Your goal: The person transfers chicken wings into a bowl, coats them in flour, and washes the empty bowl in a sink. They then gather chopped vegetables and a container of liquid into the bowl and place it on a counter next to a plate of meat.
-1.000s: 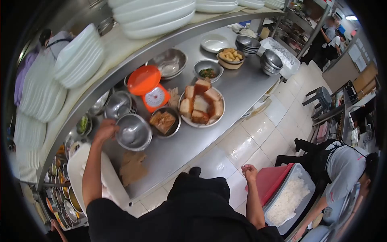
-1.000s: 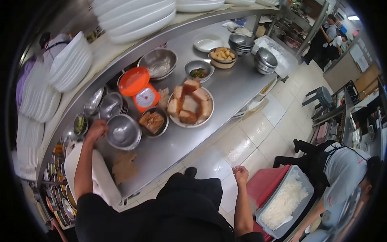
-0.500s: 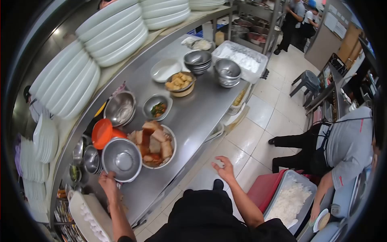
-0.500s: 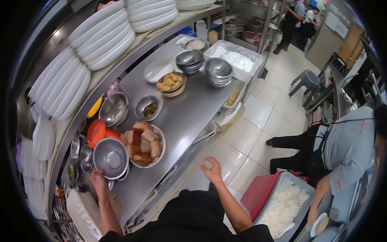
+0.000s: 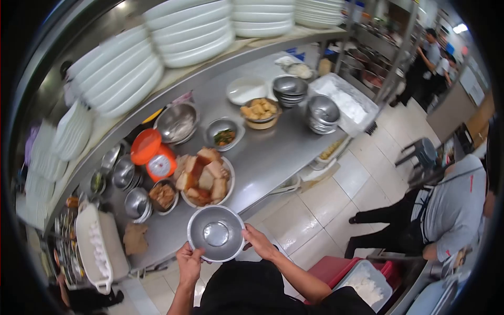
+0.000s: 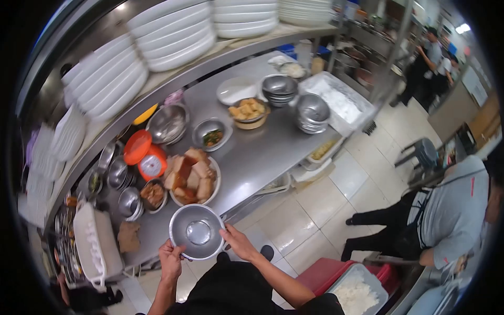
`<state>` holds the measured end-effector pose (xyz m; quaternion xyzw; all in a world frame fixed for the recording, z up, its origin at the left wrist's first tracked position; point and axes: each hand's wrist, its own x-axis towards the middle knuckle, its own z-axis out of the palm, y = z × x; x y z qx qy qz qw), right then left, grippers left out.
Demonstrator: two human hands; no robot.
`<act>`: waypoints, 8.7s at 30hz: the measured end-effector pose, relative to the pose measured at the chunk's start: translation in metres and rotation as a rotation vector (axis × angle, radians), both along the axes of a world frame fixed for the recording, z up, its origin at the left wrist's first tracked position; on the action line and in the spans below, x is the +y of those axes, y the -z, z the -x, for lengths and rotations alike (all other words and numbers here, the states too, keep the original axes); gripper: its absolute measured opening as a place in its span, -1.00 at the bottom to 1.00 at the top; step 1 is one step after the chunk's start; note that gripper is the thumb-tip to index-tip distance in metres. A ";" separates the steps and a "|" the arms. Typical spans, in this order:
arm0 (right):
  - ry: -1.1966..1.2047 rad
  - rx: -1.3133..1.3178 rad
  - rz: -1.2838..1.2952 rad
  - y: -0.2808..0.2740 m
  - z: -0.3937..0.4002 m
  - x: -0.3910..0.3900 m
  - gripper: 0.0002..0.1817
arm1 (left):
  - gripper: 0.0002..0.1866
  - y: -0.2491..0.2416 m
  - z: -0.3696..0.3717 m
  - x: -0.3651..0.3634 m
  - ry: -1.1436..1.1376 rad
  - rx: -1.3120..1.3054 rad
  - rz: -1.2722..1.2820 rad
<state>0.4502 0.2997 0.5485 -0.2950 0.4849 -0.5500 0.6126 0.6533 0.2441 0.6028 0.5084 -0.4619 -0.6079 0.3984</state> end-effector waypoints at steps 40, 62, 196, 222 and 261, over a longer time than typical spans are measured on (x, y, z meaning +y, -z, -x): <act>0.004 0.838 0.332 -0.009 -0.528 -0.265 -0.60 | -0.60 0.058 -0.738 -0.084 -0.812 -0.475 0.225; -0.173 0.782 0.158 -0.105 -0.846 -0.216 -0.66 | -0.64 0.124 -1.143 -0.357 -0.743 -0.209 -0.015; -0.023 0.852 -0.091 0.035 -1.047 -0.312 -0.67 | -0.76 0.151 -0.970 -0.495 -0.138 0.441 -0.079; 0.058 0.904 -0.289 0.027 -1.041 -0.362 -0.54 | -0.73 0.029 -1.044 -0.438 0.002 0.123 0.433; 0.046 0.815 -0.245 0.020 -1.048 -0.360 -0.63 | -0.72 0.020 -1.075 -0.407 0.220 -0.047 0.519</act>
